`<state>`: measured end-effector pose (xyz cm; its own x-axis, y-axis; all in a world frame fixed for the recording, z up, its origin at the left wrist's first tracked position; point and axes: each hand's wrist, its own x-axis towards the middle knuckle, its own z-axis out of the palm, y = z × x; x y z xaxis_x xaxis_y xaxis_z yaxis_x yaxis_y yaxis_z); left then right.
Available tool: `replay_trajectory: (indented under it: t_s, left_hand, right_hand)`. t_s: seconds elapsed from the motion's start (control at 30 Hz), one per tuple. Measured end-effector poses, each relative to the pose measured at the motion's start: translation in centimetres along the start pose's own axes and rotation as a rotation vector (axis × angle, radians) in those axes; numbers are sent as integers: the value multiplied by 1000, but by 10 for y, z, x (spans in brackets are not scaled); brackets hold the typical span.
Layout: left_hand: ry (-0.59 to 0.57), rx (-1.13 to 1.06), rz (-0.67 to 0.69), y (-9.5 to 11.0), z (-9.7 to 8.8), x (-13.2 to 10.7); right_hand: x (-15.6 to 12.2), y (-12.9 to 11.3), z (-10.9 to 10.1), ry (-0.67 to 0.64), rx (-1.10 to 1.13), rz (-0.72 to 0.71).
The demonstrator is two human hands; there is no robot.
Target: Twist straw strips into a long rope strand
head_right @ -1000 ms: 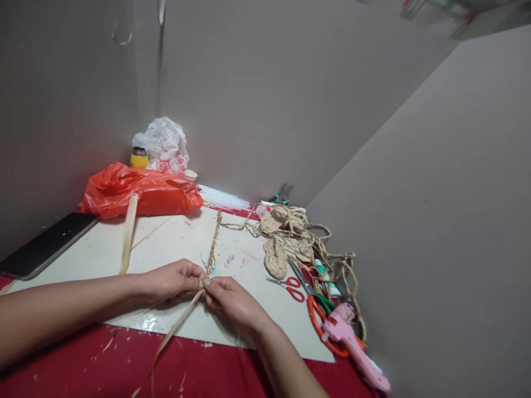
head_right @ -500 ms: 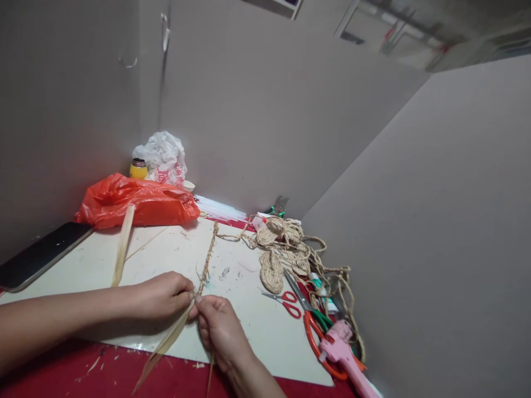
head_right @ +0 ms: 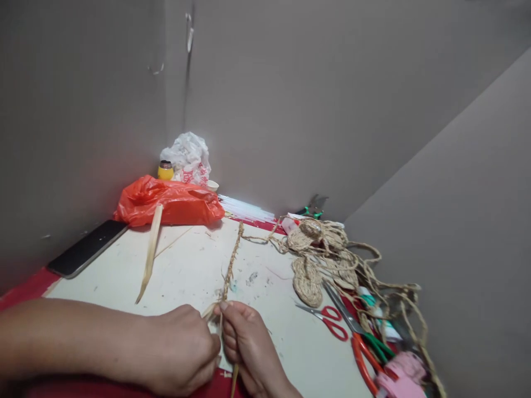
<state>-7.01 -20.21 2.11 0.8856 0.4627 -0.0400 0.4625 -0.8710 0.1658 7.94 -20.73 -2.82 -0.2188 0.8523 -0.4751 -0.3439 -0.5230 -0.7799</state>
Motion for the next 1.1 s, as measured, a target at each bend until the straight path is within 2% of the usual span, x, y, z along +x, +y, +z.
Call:
replay_trajectory:
  t_s: [0.07, 0.1, 0.17, 0.23, 0.3, 0.33, 0.4, 0.43, 0.47, 0.53, 0.6, 0.67, 0.73, 0.8, 0.87, 0.93, 1.0, 1.1]
  left_hand:
    - [75, -92, -103, -14, -22, -1]
    - [160, -116, -224, -27, -33, -2]
    - [349, -77, -498, -62, -54, -6]
    - [529, 60, -766, -104, -65, -16]
    - [601, 115, -979, -140, -65, -30]
    - [603, 59, -1048, -155, -62, -37]
    - [609, -208, -1109, -173, -51, -49]
    - [622, -398, -1090, -178, -45, -53]
    - [620, -462, -1070, -180, -40, -56]
    - [624, -574, -1027, -175, -33, -57]
    - [620, -698, -958, -162, -32, -55]
    - [583, -951, -831, -144, -35, -51]
    - [477, -1242, -689, -122, -38, -43]
    - [346, -1396, -606, -99, -36, -34]
    - [215, -1461, -579, -78, -29, -24]
    - [135, -1497, -590, -62, -18, -13]
    - [125, -1507, -610, -53, -7, -3]
    - [161, -1487, -624, -52, 4, 7]
  right_hand:
    - [1, -1, -1, -2, 17, 2]
    - [1, -2, -2, -3, 22, 2]
    - [2, -2, -3, -14, 28, -5]
    - [5, 0, -5, -29, 24, -20]
    - [9, 3, -7, -43, 18, -20]
    - [11, 4, -8, -51, 14, -8]
    - [17, 5, -10, -74, -1, 24]
    - [19, 5, -10, -86, -9, 30]
    - [20, 5, -9, -94, -19, 26]
    - [19, 3, -7, -92, -36, -1]
    - [15, 2, -4, -73, -45, -42]
    - [12, 1, -2, -54, -56, -76]
    - [11, 0, -1, -49, -67, -107]
    - [10, 0, -1, -47, -81, -132]
    - [11, 0, -1, -51, -87, -163]
    - [12, 0, -2, -56, -89, -191]
    - [12, -1, -2, -59, -98, -207]
    - [14, 0, -3, -47, -137, -225]
